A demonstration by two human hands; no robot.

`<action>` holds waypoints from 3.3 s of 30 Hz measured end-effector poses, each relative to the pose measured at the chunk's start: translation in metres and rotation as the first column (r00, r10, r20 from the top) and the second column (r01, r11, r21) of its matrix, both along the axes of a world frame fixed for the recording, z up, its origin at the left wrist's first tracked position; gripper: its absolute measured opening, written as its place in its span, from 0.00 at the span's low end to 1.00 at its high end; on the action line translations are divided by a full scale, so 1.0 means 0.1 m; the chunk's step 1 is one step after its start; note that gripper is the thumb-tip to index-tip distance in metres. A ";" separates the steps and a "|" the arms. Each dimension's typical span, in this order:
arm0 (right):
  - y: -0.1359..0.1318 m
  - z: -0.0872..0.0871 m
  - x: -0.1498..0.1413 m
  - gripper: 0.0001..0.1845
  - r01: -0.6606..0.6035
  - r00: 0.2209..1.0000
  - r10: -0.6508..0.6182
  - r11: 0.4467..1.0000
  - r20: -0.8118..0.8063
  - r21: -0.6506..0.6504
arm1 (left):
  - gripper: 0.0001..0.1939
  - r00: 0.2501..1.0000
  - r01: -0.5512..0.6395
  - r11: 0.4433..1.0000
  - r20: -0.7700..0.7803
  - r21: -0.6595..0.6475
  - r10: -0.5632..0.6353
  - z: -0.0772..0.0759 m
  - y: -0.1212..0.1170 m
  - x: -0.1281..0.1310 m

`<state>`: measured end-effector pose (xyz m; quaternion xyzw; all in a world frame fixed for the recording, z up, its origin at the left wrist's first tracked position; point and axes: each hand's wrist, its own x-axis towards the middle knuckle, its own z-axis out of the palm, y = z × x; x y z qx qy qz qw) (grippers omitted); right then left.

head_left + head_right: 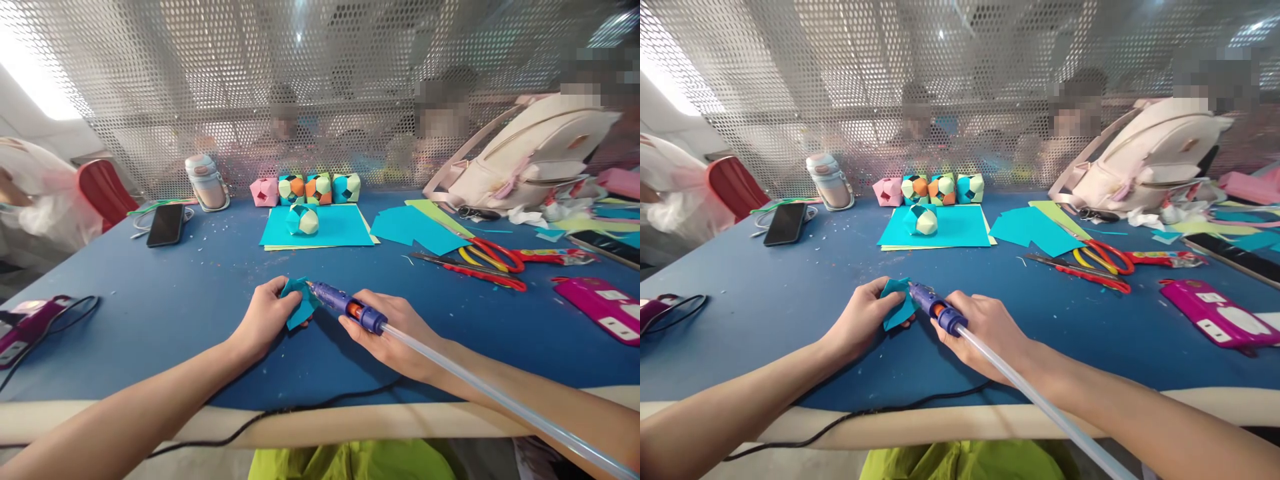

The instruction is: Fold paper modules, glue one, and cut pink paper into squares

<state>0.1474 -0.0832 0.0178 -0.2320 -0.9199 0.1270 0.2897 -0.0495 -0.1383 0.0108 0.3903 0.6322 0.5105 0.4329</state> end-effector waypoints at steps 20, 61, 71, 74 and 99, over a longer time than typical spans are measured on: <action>0.02 -0.10 0.04 0.05 -0.029 0.999 0.023 0.985 0.032 0.169 | 0.04 0.997 0.018 0.999 -0.069 -0.048 -0.022 -0.01 -0.01 0.01; 0.00 -0.07 0.07 0.05 -0.009 0.999 0.003 0.990 0.039 0.142 | 0.05 0.997 0.038 0.998 -0.066 -0.048 -0.041 0.02 -0.02 0.02; -0.01 -0.06 0.07 0.05 -0.021 0.999 0.014 0.991 0.053 0.131 | 0.05 0.996 0.021 0.999 -0.087 -0.034 -0.024 0.05 -0.03 0.03; -0.01 -0.06 0.07 0.05 0.008 0.998 -0.016 0.992 0.063 0.128 | 0.06 0.994 0.021 0.999 -0.107 -0.024 -0.024 0.03 -0.03 0.02; -0.01 -0.05 0.08 0.05 -0.019 0.998 0.012 0.993 0.058 0.116 | 0.05 0.991 0.031 0.999 -0.127 -0.029 -0.035 0.02 -0.03 0.01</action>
